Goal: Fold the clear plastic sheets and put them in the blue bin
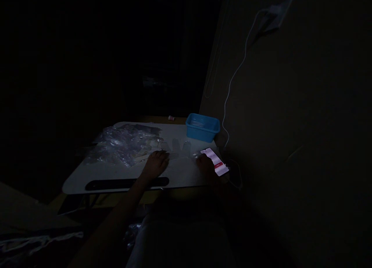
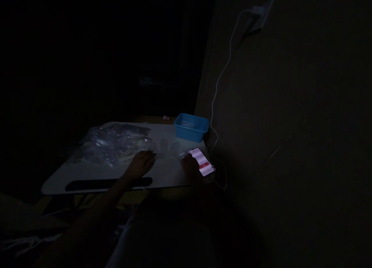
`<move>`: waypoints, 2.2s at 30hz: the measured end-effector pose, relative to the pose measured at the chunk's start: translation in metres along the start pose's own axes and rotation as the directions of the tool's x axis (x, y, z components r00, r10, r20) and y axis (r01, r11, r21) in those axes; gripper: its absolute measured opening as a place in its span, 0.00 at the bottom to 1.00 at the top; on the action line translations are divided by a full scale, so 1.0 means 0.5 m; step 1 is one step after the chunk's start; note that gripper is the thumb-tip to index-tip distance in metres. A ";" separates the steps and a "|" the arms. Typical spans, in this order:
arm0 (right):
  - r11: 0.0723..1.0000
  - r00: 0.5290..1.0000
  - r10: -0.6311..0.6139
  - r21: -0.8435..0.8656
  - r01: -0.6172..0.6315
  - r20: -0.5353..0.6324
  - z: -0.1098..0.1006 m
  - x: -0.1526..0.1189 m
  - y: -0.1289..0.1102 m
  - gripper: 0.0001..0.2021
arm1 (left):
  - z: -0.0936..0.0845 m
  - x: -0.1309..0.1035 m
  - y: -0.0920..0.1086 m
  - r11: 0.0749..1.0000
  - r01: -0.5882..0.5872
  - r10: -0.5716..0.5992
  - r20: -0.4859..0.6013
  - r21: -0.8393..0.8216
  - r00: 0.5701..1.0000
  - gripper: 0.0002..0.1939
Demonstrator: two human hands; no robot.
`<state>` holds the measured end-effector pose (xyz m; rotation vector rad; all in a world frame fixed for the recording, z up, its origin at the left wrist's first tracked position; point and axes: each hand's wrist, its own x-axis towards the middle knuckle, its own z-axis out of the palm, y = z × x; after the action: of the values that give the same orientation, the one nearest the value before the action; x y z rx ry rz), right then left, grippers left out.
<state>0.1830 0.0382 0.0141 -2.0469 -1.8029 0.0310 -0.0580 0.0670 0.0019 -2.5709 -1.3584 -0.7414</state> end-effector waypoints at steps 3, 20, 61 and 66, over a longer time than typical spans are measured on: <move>0.977 0.992 -0.058 0.196 0.080 -0.113 0.015 -0.005 0.008 0.06 | 0.000 0.002 0.000 1.000 0.012 -0.012 0.004 -0.008 1.000 0.19; 0.805 0.888 -0.421 0.374 0.460 -0.185 0.020 -0.041 -0.021 0.25 | -0.004 -0.003 0.008 1.000 0.024 -0.024 0.047 0.013 0.999 0.20; 0.904 0.958 -0.162 0.354 0.240 -0.235 0.027 -0.032 -0.013 0.19 | -0.027 -0.002 0.040 0.980 -0.191 0.198 0.234 -0.054 0.952 0.23; 0.850 0.960 -0.085 0.484 0.209 -0.266 0.039 -0.028 -0.003 0.25 | -0.033 -0.001 0.042 0.976 -0.208 0.219 0.232 -0.069 0.948 0.25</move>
<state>0.1737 0.0308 -0.0067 -1.4691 -1.5875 0.1917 -0.0470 0.0487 0.0184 -2.8580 -1.1028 -0.4424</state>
